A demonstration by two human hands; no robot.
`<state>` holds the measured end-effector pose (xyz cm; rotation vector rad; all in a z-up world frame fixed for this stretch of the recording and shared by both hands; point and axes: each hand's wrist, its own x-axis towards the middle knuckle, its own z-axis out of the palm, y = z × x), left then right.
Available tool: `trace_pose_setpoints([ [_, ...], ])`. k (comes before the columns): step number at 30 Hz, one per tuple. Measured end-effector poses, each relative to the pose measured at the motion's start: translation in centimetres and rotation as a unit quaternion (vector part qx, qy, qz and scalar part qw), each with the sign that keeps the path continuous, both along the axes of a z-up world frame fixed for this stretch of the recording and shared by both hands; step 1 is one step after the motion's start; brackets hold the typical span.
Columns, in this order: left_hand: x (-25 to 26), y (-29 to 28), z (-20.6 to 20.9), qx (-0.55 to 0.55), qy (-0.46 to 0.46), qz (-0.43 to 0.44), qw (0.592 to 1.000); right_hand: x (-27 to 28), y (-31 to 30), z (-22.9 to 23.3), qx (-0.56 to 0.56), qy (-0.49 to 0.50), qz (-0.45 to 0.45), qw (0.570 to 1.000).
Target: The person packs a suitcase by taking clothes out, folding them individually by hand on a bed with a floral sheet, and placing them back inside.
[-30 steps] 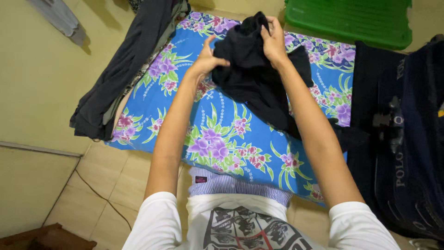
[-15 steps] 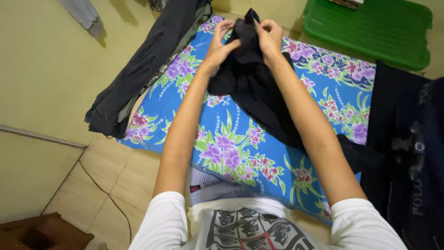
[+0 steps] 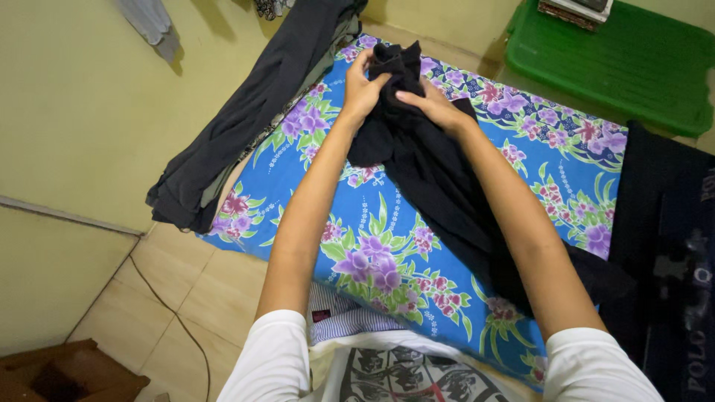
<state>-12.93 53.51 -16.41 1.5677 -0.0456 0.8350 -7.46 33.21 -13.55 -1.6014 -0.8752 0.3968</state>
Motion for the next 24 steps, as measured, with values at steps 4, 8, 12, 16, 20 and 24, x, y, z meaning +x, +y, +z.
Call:
trace_pose_setpoints([
  [4,2.0,1.3,0.2,-0.060,-0.030,-0.037,0.997,0.4,0.7,-1.9,0.027,0.296,0.120,0.947],
  [8,3.1,3.1,0.0,-0.135,-0.007,-0.071,0.988,1.2,3.6,-2.4,-0.020,0.213,0.038,0.976],
  [12,3.3,4.9,-1.3,0.059,0.044,0.041,0.996,3.1,6.2,-2.9,0.078,0.141,-0.011,0.987],
  [16,0.9,4.1,-2.7,-0.064,0.095,-0.035,0.993,7.6,9.0,-4.1,0.104,0.057,-0.121,0.986],
  [20,-2.7,0.7,-1.6,-0.084,0.189,-0.081,0.975,11.9,12.2,-6.0,0.153,-0.002,-0.132,0.979],
  [24,-4.6,-1.5,1.2,0.007,0.157,-0.078,0.985,14.8,15.3,-6.7,0.217,0.030,-0.089,0.972],
])
